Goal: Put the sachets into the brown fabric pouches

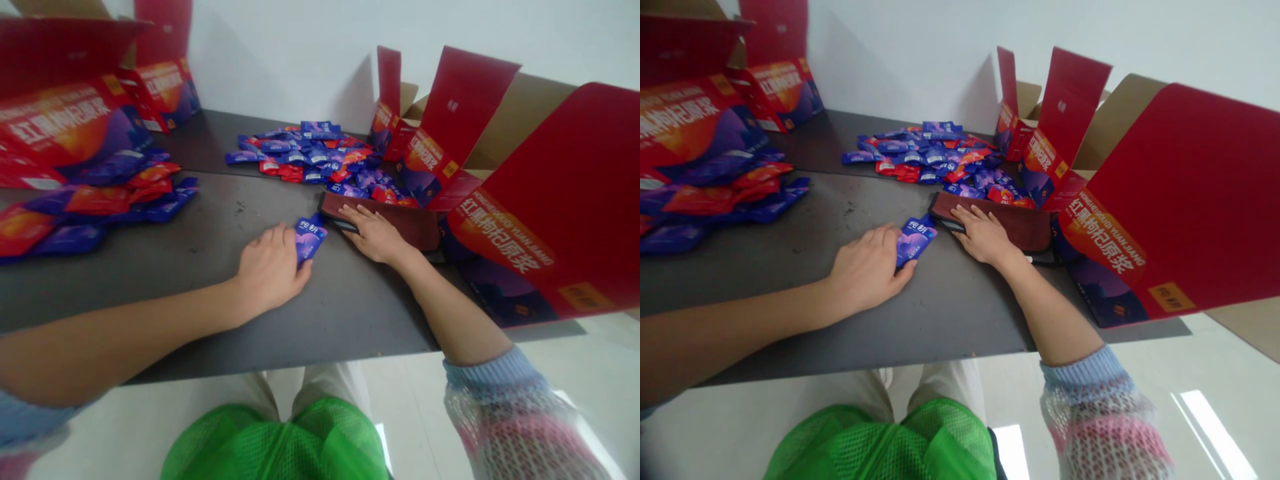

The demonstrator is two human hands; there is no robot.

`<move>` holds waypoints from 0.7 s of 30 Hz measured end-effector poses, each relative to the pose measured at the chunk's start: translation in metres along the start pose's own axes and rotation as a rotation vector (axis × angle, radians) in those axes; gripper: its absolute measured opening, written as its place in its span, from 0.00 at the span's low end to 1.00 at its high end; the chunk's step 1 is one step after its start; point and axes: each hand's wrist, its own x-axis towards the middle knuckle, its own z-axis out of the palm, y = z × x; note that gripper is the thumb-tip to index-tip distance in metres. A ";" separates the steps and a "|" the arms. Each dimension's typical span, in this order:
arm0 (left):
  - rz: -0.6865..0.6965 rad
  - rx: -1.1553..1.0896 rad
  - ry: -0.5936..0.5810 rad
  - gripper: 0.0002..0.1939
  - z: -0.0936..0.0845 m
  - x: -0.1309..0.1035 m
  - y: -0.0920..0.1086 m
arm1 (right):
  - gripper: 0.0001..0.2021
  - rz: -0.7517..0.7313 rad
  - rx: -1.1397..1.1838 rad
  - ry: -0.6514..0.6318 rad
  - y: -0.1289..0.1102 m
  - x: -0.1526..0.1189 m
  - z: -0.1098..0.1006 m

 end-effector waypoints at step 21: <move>-0.054 -0.089 -0.003 0.18 0.008 0.011 0.001 | 0.34 0.068 -0.037 -0.096 -0.005 -0.004 -0.007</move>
